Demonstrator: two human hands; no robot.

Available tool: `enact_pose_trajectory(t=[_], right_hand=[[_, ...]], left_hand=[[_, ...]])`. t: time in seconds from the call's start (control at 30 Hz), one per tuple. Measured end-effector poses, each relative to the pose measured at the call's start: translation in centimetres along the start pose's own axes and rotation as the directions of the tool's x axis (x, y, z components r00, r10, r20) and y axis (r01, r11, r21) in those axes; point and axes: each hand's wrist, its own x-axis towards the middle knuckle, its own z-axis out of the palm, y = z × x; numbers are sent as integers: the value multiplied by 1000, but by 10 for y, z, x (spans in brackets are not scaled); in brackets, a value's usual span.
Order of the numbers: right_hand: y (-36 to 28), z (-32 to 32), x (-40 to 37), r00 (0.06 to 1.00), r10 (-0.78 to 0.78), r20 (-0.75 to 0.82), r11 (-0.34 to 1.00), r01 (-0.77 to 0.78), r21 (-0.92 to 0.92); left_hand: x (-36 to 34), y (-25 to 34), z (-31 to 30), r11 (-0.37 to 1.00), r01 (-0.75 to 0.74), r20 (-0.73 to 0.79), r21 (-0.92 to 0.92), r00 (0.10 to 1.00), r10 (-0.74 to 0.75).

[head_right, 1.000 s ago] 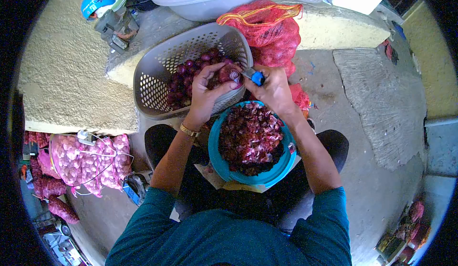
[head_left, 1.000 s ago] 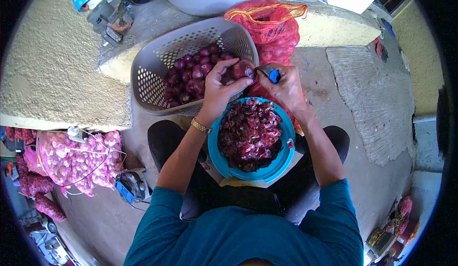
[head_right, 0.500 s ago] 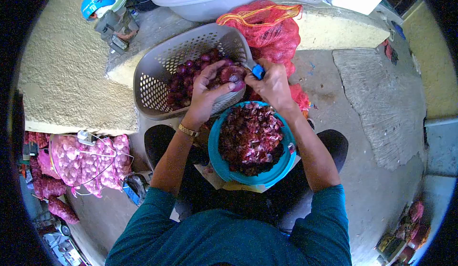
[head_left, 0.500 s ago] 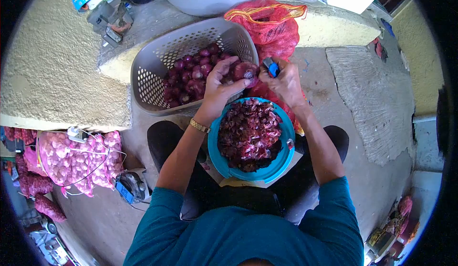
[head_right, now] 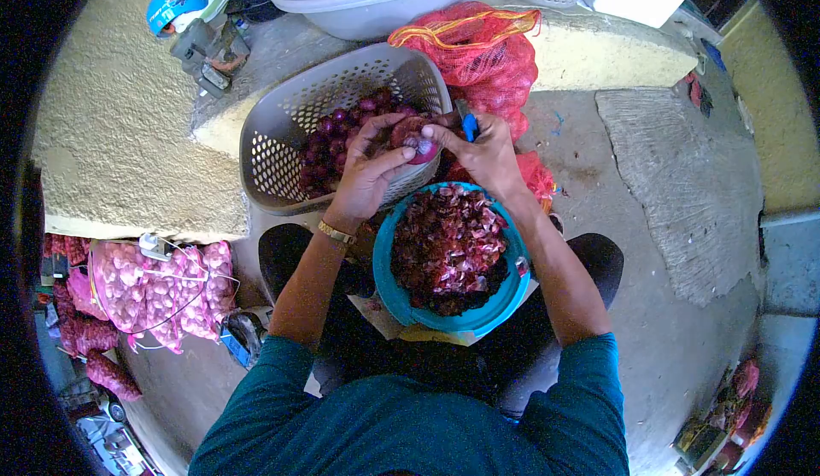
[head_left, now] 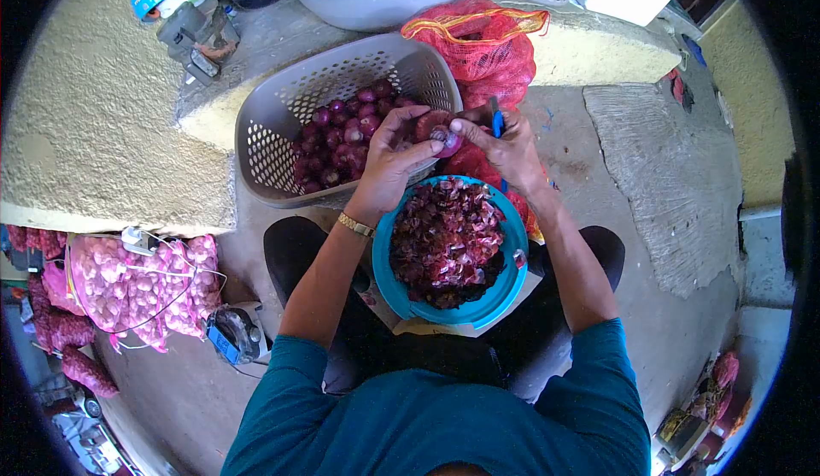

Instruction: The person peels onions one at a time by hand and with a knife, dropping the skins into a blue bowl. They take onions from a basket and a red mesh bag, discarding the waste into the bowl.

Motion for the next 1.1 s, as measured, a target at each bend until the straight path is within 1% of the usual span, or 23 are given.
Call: enact_pose_trajectory(t=[0.03,0.07,0.1,0.13,0.17,0.2,0.3,0.37,0.4,0.43,0.47,0.5,0.57,0.6,0.67,0.7,0.77,0.8,0.87,0.9,0.97,1.0,1.1], right_hand=[[-8,1,-1,995,88,-35,996,-87,35],[-12,2,-1,982,178,-67,982,-173,72],[-9,2,0,982,178,-66,982,-173,72],[-3,3,1,987,126,-99,992,-125,15],[2,3,2,989,74,-129,996,-80,-44],[6,3,1,989,76,-130,996,-82,-43],[14,1,1,992,35,-121,999,-39,-31],[20,-5,0,995,54,-81,984,-67,-168],[21,-10,-2,995,54,-81,984,-66,-167],[20,-14,-6,992,119,30,983,-114,-144],[20,-16,-9,974,179,142,979,-162,-127],[8,-15,-12,973,178,144,979,-160,-128],[-23,-16,-18,943,253,216,954,-206,-217],[-18,-15,-20,943,254,217,954,-207,-218],[0,-12,-22,947,134,291,991,-131,-33],[6,-13,-22,947,134,292,991,-130,-33],[14,-16,-20,893,86,441,996,-65,-62],[5,-16,-20,894,85,441,996,-65,-61],[-24,-12,-22,898,296,326,954,-264,-140],[-24,-8,-21,898,297,325,954,-265,-139],[-23,2,-17,983,184,3,977,-182,-111],[-15,12,-14,997,26,-73,997,-21,79],[-7,25,-15,997,-17,-82,985,31,172]], left_hand=[[0,-3,2,1000,0,-1,0,1000,0],[0,-6,5,991,-79,-10,104,997,80],[0,-7,6,966,-156,-10,208,987,161],[1,-7,6,965,-155,-9,209,987,161],[2,-6,5,980,-125,-18,157,991,129],[2,-5,5,990,-94,-26,102,995,97],[1,-1,5,993,-111,-22,50,993,112],[0,3,-4,997,-83,-6,4,996,83],[0,5,-6,998,-55,9,-41,998,55],[-1,5,-8,998,-55,9,-41,998,55],[-1,6,-9,990,-58,6,-128,998,59],[-1,7,-9,974,-62,2,-216,998,64],[0,11,-6,961,-60,5,-271,998,64],[1,12,-5,945,-53,12,-324,998,60],[2,11,-5,944,-29,17,-330,999,37],[3,10,-5,943,-7,22,-333,1000,15],[4,6,-7,946,14,25,-324,1000,-6],[5,4,-7,948,37,28,-315,999,-29],[4,4,-5,951,31,21,-308,999,-26],[3,3,-4,954,25,13,-300,1000,-22],[2,-1,-3,964,11,3,-265,1000,-10],[2,-4,-3,974,-5,-6,-228,1000,4],[-1,-13,3,959,-29,-35,-281,999,20]])
